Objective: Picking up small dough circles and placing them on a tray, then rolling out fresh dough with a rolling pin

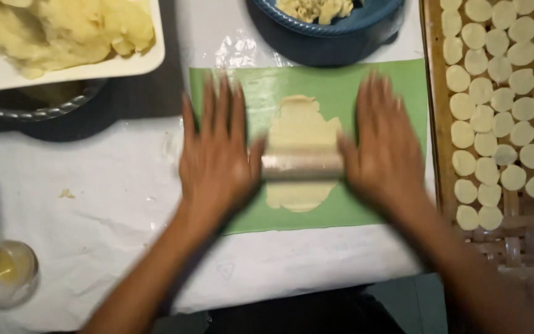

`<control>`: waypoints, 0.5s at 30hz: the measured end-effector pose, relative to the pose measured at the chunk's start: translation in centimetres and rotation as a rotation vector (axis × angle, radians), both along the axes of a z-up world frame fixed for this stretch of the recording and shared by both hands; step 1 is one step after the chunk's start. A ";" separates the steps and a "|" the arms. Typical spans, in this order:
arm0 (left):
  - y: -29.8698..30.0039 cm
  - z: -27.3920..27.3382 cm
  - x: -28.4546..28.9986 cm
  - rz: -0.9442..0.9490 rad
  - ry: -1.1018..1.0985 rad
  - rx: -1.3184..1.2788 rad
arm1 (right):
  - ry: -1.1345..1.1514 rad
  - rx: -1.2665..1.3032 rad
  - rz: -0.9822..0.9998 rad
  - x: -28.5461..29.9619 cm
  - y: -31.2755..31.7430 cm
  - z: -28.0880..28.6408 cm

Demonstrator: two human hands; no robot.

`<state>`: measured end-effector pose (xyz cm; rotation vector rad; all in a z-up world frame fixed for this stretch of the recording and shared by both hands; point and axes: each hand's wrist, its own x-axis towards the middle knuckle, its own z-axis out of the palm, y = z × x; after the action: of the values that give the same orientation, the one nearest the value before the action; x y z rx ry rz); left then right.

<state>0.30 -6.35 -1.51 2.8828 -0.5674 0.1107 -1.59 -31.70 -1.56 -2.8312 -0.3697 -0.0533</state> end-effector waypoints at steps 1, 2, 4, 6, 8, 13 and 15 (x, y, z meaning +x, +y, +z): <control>0.1 -0.1 -2.3 0.001 0.006 -0.002 | 0.006 -0.002 0.001 -2.0 0.0 0.0; 0.3 -0.2 -4.3 -0.002 0.004 -0.024 | -0.029 0.016 0.031 -3.8 0.1 0.0; 0.8 -0.6 -7.4 -0.002 0.001 -0.046 | -0.065 0.034 0.064 -6.2 0.1 -0.1; 1.3 -1.2 -8.8 -0.078 -0.007 -0.037 | -0.031 0.028 0.073 -6.5 -0.4 -0.2; 1.5 -1.2 -8.1 -0.089 -0.048 -0.008 | -0.045 0.064 0.048 -4.8 -0.4 0.0; 1.5 0.5 -7.7 -0.074 -0.105 -0.104 | -0.176 0.074 0.034 -3.5 0.0 0.9; 1.1 0.2 -7.6 -0.131 -0.083 -0.095 | -0.192 0.062 0.047 -2.1 -0.3 0.9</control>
<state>-7.32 -5.21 -1.33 2.7505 -0.7429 0.2316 -3.73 -32.03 -0.62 -2.7624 -0.4680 -0.3231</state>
